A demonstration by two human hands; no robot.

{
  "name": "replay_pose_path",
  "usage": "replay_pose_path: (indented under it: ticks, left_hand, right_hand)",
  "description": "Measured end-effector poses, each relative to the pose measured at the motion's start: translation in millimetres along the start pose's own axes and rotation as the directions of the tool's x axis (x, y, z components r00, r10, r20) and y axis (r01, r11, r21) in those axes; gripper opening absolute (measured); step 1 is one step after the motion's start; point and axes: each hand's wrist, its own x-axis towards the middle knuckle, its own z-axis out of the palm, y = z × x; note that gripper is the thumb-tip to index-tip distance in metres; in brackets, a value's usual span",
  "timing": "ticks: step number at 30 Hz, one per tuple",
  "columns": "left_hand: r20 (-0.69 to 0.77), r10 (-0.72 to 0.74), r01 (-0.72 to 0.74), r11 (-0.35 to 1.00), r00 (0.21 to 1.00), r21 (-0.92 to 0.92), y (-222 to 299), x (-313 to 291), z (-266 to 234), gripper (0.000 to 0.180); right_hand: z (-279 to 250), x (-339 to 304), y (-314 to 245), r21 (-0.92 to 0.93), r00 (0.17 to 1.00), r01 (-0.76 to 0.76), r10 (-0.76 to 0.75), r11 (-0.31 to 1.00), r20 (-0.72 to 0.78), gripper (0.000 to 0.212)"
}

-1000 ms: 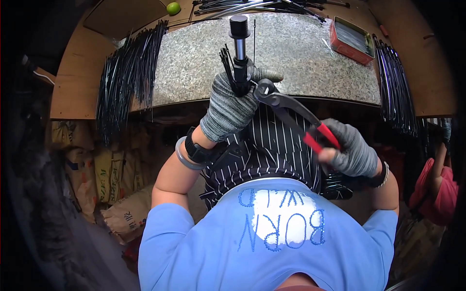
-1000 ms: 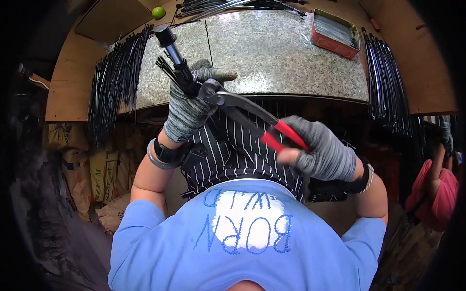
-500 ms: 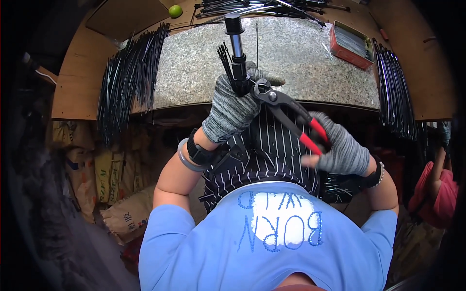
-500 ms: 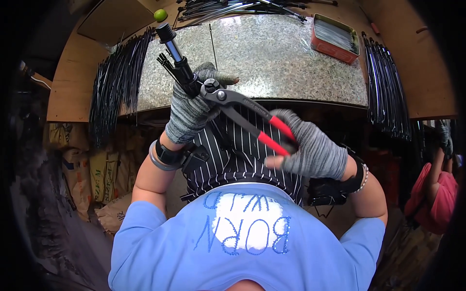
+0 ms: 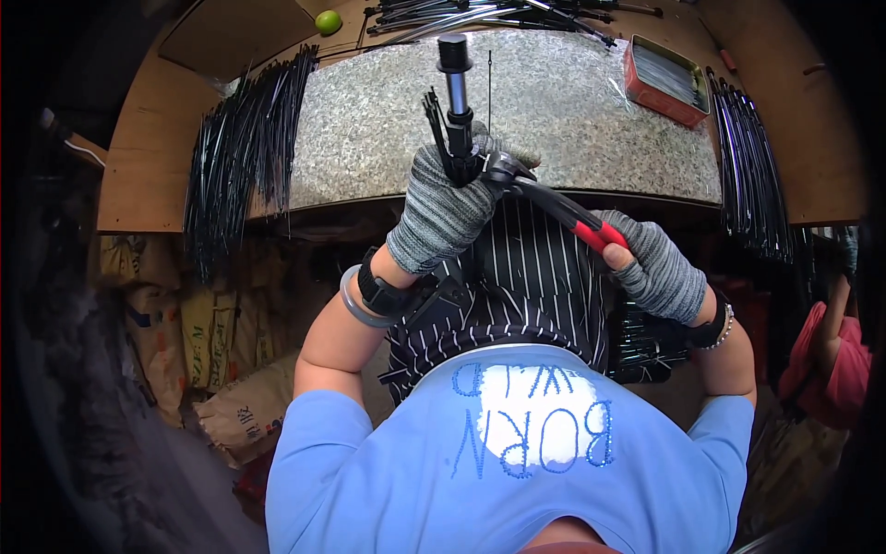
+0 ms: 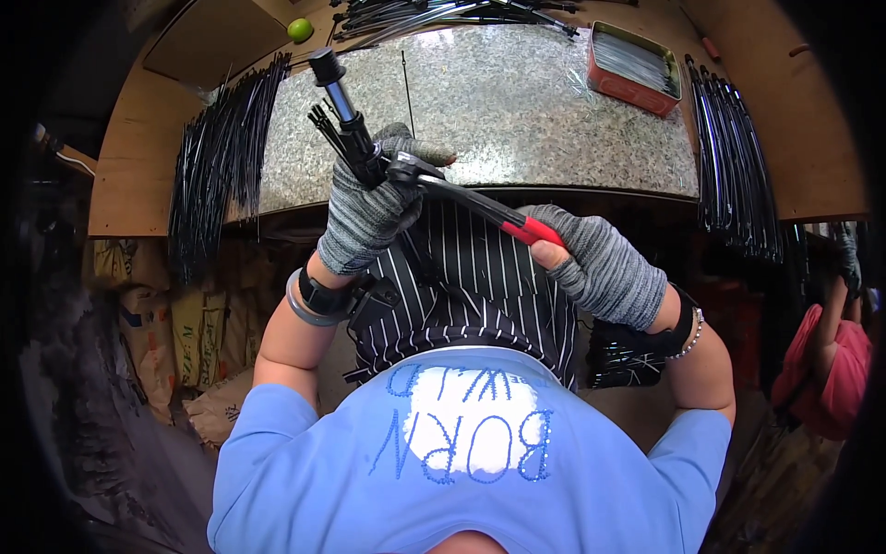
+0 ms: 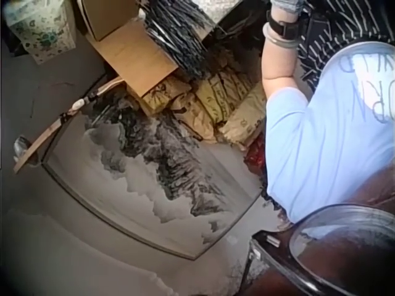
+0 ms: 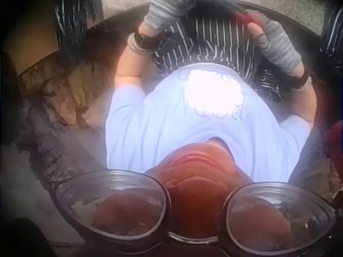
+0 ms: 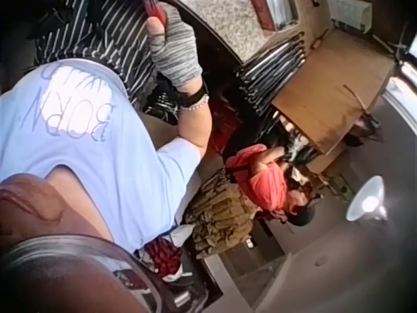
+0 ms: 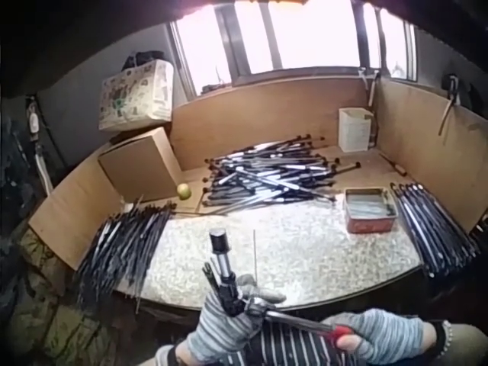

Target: The person gathers umbrella ribs, threads a wire through the rib hinges, and slides them into the slots of an umbrella runner. They then tighten and trim the wire using pliers before setting the assembled frame aside.

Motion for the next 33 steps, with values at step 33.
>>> replay_pose_path:
  ticks: [33]
  left_hand:
    - [0.825,0.431,-0.919,0.025,0.365,0.394,92.9,5.8,52.7,0.032]
  right_hand:
    - [23.0,1.3,9.8,0.940,0.970,-0.140,-0.145,0.312,0.193,0.079]
